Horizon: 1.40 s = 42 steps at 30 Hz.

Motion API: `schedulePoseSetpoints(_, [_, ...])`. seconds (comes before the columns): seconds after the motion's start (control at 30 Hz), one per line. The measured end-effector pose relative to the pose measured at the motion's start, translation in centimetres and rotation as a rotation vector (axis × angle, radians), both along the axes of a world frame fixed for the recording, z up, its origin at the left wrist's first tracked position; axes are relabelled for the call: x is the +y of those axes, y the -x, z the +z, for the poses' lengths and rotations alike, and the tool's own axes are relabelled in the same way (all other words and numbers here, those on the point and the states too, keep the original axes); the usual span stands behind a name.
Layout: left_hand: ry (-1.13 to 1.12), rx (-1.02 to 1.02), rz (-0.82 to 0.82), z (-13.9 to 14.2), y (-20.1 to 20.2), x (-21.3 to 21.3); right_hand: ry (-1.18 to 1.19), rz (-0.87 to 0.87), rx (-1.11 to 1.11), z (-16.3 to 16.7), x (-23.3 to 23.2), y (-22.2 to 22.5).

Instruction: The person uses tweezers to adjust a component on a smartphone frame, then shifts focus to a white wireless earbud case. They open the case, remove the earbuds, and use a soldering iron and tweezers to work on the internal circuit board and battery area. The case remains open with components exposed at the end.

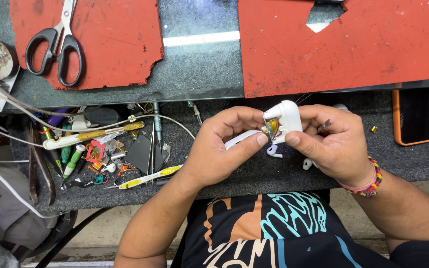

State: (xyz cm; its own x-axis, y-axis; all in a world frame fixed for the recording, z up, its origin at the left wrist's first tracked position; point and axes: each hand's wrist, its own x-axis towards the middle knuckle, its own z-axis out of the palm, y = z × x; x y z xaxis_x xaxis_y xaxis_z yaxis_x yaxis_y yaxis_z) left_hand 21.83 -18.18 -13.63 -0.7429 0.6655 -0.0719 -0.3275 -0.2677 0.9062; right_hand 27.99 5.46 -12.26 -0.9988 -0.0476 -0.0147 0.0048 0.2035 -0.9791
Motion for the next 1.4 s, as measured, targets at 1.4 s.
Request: schedulePoseSetpoints(1.4, [-0.153,0.033,-0.035,0.8,-0.2,-0.8,-0.380,0.015,0.585,0.6,-0.9,0.0])
